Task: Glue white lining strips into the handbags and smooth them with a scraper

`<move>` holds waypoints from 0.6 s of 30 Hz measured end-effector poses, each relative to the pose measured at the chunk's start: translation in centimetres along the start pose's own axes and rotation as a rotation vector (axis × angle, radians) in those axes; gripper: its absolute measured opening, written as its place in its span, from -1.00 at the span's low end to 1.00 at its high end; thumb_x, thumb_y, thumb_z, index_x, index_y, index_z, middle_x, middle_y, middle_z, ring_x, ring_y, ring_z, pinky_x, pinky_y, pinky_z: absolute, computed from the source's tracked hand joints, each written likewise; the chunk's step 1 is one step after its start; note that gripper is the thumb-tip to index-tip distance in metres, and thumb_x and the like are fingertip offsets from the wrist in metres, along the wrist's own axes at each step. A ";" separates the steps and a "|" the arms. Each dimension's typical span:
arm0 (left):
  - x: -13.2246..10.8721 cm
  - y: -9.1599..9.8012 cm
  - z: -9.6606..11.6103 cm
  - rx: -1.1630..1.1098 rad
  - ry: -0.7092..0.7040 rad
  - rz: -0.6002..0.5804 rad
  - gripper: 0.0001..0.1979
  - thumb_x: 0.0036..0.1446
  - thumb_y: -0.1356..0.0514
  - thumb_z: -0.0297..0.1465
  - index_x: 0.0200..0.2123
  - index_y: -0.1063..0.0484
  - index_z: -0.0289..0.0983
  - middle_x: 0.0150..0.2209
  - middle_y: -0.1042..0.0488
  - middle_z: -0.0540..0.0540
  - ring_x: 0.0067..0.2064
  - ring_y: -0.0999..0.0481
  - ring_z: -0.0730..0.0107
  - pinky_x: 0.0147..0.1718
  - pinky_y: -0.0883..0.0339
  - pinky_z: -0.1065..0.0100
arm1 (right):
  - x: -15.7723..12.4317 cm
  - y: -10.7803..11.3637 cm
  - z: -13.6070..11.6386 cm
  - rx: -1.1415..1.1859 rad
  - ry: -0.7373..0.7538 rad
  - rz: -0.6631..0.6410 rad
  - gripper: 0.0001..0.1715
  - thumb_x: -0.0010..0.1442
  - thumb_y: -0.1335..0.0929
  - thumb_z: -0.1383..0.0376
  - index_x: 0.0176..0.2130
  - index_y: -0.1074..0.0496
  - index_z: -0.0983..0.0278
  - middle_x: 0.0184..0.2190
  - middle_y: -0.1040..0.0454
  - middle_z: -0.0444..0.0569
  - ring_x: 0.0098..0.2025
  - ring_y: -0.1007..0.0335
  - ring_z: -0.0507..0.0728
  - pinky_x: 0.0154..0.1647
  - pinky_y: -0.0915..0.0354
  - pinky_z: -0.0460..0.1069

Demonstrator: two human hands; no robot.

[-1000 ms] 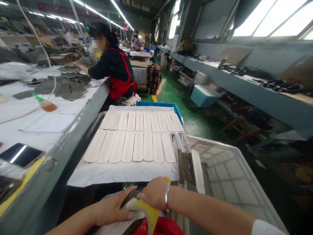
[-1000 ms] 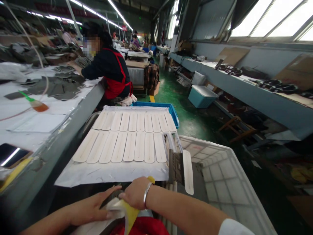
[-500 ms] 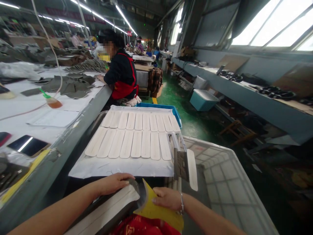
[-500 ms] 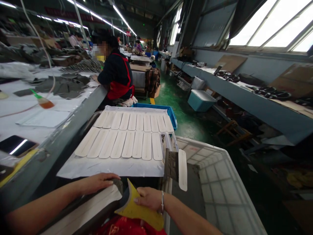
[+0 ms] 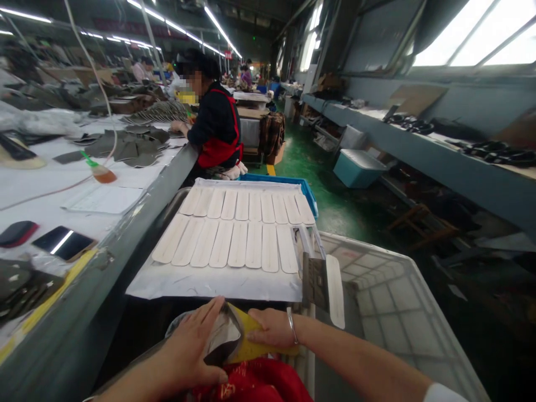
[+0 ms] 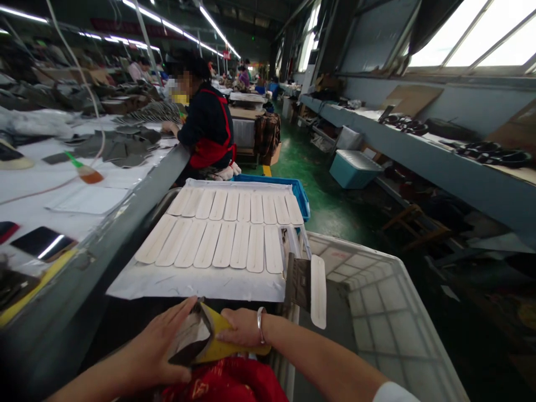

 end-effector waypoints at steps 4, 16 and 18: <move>0.8 -0.8 0.6 0.105 0.051 0.064 0.20 -0.41 -0.30 -0.10 0.26 0.21 -0.38 0.28 0.15 -0.22 0.26 0.11 0.06 0.18 0.17 0.12 | 0.2 0.5 -0.3 -0.070 -0.005 -0.100 -0.52 0.14 -0.20 0.02 -0.12 -0.19 0.34 -0.51 -0.40 -0.05 -0.54 -0.32 0.04 -0.53 -0.20 -0.10; 1.9 -1.7 -0.4 0.048 0.093 0.209 0.23 -0.43 -0.28 0.03 0.27 0.21 -0.32 0.23 -0.02 -0.21 0.19 -0.04 0.03 0.13 0.13 0.13 | 2.6 2.1 -1.8 -0.174 0.026 -0.254 -0.51 0.13 -0.22 0.02 -0.14 -0.25 0.37 -0.39 -0.40 0.03 -0.44 -0.32 0.07 -0.49 -0.18 -0.09; 2.0 -1.7 -0.5 0.016 0.085 0.197 0.20 -0.39 -0.27 0.01 0.27 0.23 -0.31 0.22 -0.06 -0.22 0.17 -0.07 0.02 0.11 0.09 0.12 | 2.9 2.1 -1.6 -0.161 -0.014 -0.261 -0.54 0.14 -0.22 0.05 -0.14 -0.25 0.37 -0.44 -0.39 -0.01 -0.47 -0.31 0.06 -0.51 -0.17 -0.10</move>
Point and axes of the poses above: each hand's wrist, its own x-axis towards the middle knuckle, its own y-axis out of the back of the hand, z = x × y, the point moved 7 cm from there along x, towards the middle knuckle
